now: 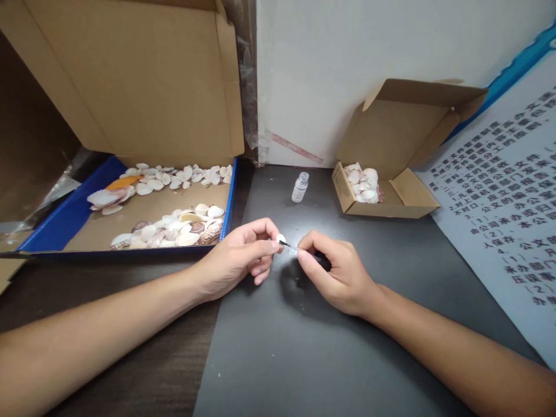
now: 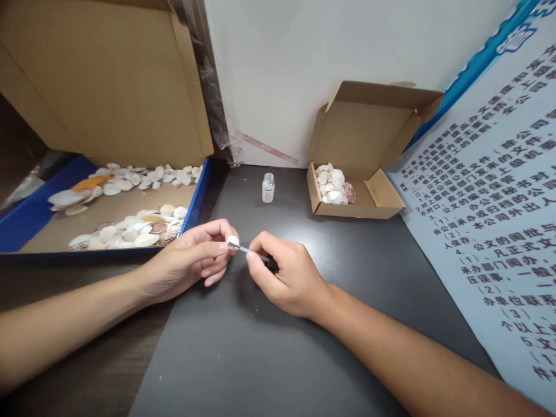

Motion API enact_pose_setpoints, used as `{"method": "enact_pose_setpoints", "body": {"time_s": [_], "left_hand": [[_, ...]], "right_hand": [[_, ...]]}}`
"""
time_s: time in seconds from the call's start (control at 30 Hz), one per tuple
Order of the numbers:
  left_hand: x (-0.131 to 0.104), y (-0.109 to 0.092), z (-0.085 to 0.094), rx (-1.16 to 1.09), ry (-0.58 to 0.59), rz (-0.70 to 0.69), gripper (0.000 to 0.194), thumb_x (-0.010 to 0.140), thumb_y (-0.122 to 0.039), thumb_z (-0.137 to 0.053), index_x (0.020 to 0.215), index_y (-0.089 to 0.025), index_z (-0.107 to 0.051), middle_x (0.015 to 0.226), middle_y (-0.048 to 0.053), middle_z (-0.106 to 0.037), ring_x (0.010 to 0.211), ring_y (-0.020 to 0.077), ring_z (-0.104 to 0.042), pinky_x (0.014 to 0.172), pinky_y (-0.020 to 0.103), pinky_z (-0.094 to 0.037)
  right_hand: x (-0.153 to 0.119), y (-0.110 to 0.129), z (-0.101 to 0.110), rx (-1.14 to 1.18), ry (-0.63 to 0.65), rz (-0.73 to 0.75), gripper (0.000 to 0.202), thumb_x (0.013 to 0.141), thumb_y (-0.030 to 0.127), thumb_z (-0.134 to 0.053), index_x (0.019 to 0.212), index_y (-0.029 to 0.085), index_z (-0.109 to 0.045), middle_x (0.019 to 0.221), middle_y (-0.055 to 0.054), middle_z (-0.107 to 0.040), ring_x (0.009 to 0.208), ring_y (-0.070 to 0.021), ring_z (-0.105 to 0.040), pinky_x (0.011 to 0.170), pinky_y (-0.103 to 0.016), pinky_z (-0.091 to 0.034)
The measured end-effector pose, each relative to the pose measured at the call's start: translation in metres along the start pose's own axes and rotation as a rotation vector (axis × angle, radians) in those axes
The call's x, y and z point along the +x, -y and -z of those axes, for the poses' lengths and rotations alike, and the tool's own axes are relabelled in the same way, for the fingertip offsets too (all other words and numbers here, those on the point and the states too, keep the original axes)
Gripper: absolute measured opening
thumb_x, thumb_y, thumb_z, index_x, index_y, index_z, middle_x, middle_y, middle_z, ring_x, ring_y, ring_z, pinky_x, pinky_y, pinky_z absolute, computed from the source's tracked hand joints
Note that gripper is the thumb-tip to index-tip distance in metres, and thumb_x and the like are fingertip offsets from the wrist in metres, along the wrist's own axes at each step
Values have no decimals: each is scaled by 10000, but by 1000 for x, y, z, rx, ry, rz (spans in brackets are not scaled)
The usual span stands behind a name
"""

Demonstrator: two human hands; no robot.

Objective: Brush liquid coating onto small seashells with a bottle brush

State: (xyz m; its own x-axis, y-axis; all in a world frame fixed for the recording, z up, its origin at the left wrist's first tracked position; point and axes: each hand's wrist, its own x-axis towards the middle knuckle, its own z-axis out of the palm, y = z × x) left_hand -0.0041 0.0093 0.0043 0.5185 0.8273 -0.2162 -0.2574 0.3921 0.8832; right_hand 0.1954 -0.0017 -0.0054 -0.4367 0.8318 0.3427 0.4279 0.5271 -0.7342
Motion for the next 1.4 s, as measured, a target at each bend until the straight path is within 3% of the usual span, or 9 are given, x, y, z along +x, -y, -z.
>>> {"method": "enact_pose_setpoints", "body": {"time_s": [1.4], "left_hand": [[-1, -1, -3, 1, -13, 5, 212, 803, -255, -722, 790, -185, -522, 541, -91, -403, 454, 50, -337, 429, 163, -419]], "right_hand": [[-1, 0, 2, 3, 3, -83, 179, 957, 249, -476, 786, 203, -505, 622, 42, -514, 562, -106, -457, 568, -232, -368]]}}
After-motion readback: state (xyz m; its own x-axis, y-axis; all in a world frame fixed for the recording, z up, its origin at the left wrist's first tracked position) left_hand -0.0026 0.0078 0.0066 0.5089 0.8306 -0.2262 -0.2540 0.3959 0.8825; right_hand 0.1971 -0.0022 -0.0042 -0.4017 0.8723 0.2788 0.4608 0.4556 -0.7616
